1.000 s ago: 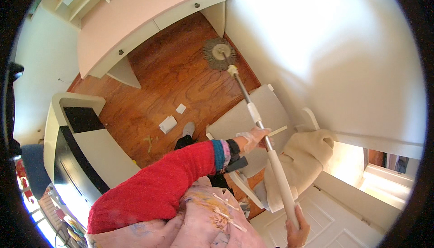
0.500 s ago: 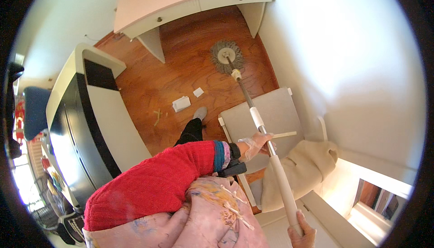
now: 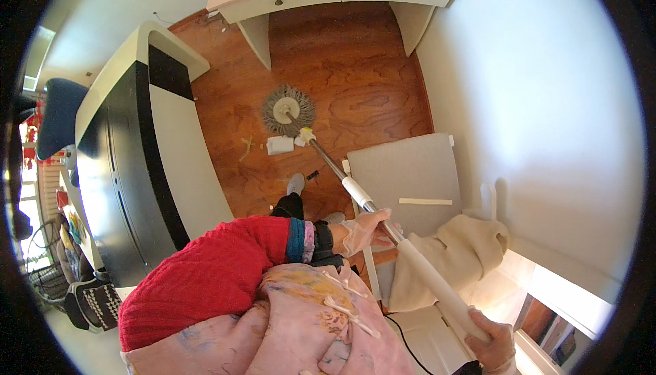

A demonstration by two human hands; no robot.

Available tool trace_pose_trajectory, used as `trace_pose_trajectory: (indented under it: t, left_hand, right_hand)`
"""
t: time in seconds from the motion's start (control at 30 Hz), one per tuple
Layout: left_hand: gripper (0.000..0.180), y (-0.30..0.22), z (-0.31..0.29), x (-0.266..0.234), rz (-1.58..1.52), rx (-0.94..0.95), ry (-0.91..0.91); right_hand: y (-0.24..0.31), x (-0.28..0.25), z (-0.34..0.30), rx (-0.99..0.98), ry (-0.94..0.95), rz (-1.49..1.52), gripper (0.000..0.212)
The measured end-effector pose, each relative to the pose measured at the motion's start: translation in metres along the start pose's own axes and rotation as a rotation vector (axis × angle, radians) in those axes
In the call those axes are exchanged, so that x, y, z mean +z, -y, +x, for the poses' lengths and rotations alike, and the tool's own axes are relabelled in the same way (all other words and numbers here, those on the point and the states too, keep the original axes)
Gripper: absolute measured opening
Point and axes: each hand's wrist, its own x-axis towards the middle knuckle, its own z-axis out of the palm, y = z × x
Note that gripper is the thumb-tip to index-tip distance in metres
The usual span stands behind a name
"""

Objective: The person mops a wooden floor in a cluttered room using a mop. They move around furniture and debris, repeatedly wiping the floor surface. A second person briefly appears in the doorway but does not assist.

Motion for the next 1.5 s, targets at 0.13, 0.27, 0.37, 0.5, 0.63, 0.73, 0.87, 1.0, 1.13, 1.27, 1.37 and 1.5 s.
trace_pose_trajectory:
  t: [0.13,0.27,0.37,0.5,0.63,0.73,0.87,1.0,1.13,1.27,1.37,1.5]
  left_hand:
    - [0.033,-0.004,-0.010,-0.009,-0.172,-0.066,0.028]
    - [0.034,-0.027,0.002,-0.025,-0.444,-0.008,-0.101]
    - [0.036,-0.030,0.011,-0.029,-0.439,0.007,-0.117]
    - [0.038,-0.026,0.023,-0.017,-0.256,0.010,0.059]
    - [0.037,-0.031,0.055,0.015,-0.097,0.000,0.219]
    - [0.038,-0.037,0.089,0.046,0.036,-0.022,0.221]
    - [0.040,-0.042,0.134,0.085,0.137,-0.022,0.162]
    - [0.037,-0.038,0.159,0.101,0.104,0.008,0.138]
    - [0.037,-0.032,0.150,0.098,0.107,0.002,0.084]
    - [0.041,-0.030,0.110,0.086,0.067,0.027,0.121]
    - [0.038,-0.033,0.072,0.074,0.025,0.083,0.191]
    - [0.037,-0.036,0.027,0.056,-0.079,0.162,0.164]
  right_hand:
    - [0.009,-0.011,-0.007,-0.002,-0.042,-0.008,0.043]
    - [0.003,0.005,-0.014,-0.175,-0.344,0.243,0.040]
    - [-0.003,0.016,-0.019,-0.263,-0.465,0.196,0.037]
    - [0.005,0.012,-0.042,-0.038,-0.308,0.060,0.038]
    - [0.017,0.032,-0.061,-0.007,-0.498,0.210,0.038]
    - [0.019,0.053,-0.065,-0.016,-0.649,0.297,0.040]
    - [0.021,0.073,-0.055,0.071,-0.778,0.116,0.040]
    - [0.029,0.077,-0.044,0.025,-0.753,0.004,0.037]
    - [0.048,0.063,-0.050,-0.006,-0.679,-0.006,0.036]
    - [0.072,0.040,-0.075,0.197,-0.526,0.091,0.034]
    - [0.082,0.025,-0.084,-0.052,-0.517,0.037,0.032]
    - [0.080,0.007,-0.088,-0.129,-0.441,0.049,0.031]
